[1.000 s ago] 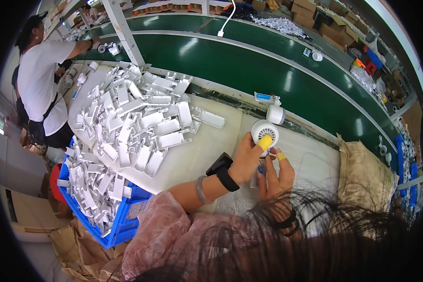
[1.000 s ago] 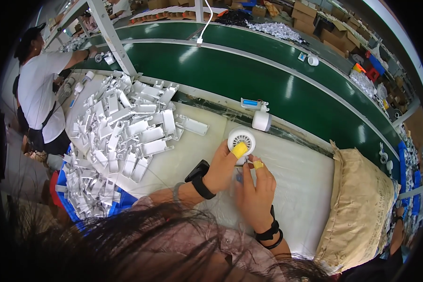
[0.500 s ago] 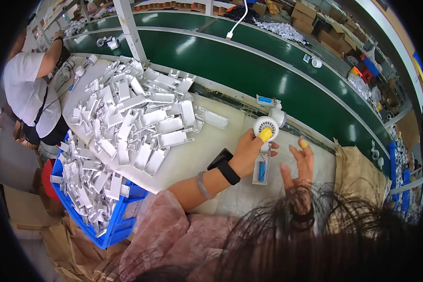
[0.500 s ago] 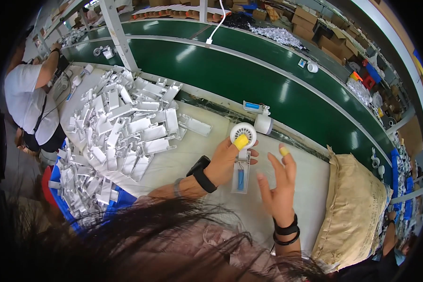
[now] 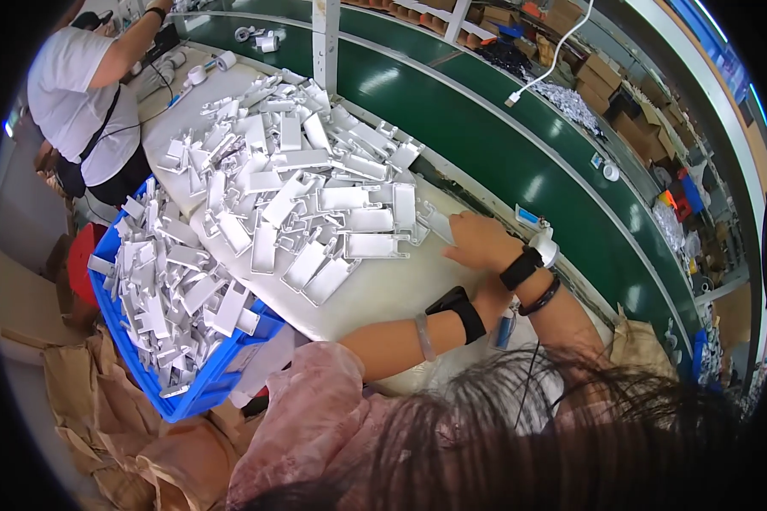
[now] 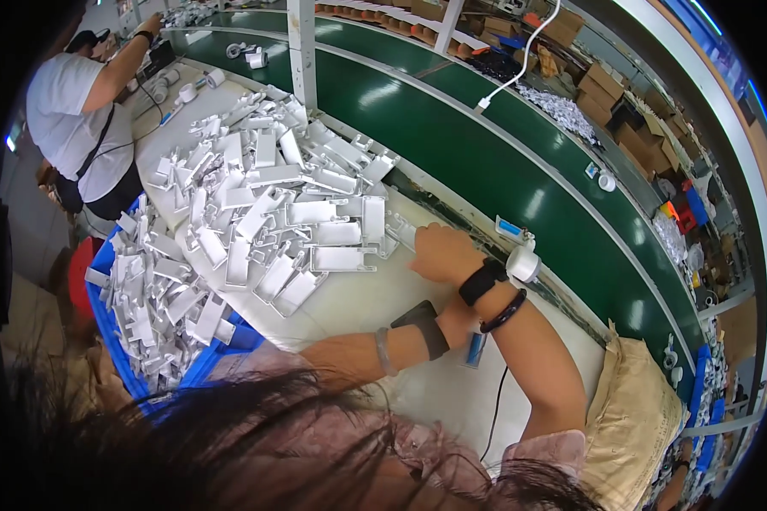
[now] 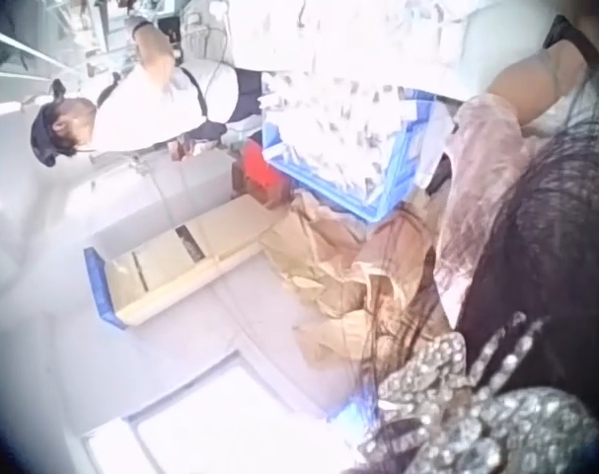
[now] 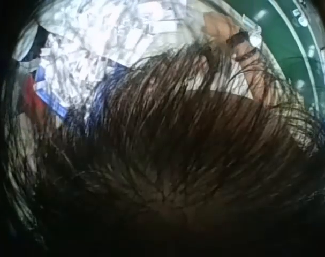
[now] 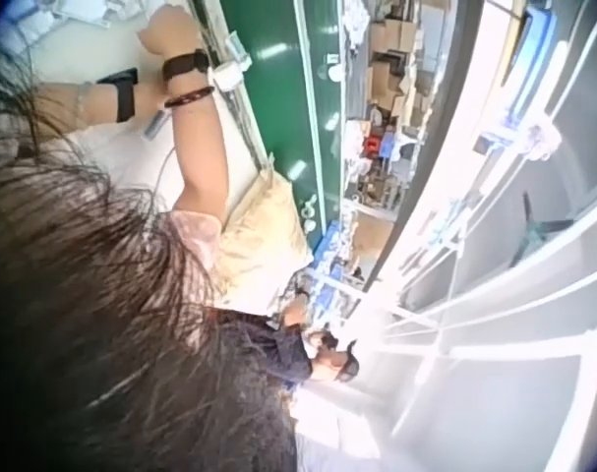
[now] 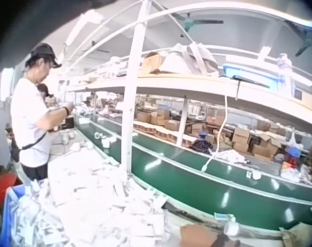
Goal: The person assembles small fans by picking up a motor and a battery compartment, connecting the wires, and fitting the motor into the housing. They then press a fan blade onto the motor shaft and place the completed unit onto the conveyor belt.
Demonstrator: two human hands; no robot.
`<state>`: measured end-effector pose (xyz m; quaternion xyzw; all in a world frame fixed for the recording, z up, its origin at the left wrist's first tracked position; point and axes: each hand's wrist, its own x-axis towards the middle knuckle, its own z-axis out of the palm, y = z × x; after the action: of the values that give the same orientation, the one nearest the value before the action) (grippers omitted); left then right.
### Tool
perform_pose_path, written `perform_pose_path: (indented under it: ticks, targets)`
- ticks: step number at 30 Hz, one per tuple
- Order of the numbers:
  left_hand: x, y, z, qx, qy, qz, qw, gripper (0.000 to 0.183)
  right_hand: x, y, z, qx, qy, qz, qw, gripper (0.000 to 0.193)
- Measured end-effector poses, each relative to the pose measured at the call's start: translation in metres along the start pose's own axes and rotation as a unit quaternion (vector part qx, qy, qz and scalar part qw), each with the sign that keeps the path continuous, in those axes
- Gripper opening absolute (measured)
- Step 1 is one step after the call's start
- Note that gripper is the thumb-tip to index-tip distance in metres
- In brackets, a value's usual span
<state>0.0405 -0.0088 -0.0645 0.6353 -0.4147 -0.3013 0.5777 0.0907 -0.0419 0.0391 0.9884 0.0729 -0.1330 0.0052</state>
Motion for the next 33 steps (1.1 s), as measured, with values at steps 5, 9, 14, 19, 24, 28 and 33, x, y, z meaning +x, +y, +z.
perform_pose_path:
  ticks: [5, 9, 14, 19, 24, 28, 33]
  targets:
    - [0.008, -0.021, 0.012, -0.265, 0.055, -0.025, 0.962, 0.039, 0.032, 0.003, 0.025, -0.063, 0.019, -0.002, 0.998, 0.028]
    - [0.008, -0.017, 0.012, -0.339, 0.057, -0.046, 0.938, 0.031, 0.028, 0.002, 0.02, -0.057, 0.025, -0.004, 0.998, 0.02]
    - [0.003, 0.007, 0.015, -0.352, 0.17, -0.164, 0.906, 0.022, 0.032, 0.03, 0.011, 0.17, 0.016, 0.007, 0.985, 0.024]
    - [-0.002, 0.007, 0.018, -0.476, 0.176, -0.134, 0.851, 0.02, 0.022, 0.031, -0.006, 0.293, -0.142, 0.188, 0.927, 0.041]
    - [0.001, 0.005, 0.018, -0.484, 0.163, -0.112, 0.852, 0.018, 0.016, 0.034, 0.012, 0.004, 0.033, 0.156, 0.987, 0.044]
    - [0.003, 0.004, 0.02, -0.452, 0.179, -0.092, 0.869, 0.017, 0.016, 0.038, 0.014, -0.024, -0.017, 0.074, 0.997, 0.044]
    - [0.003, 0.006, 0.018, -0.435, 0.204, -0.123, 0.868, 0.018, 0.017, 0.022, 0.003, -0.046, 0.033, 0.051, 0.997, 0.032]
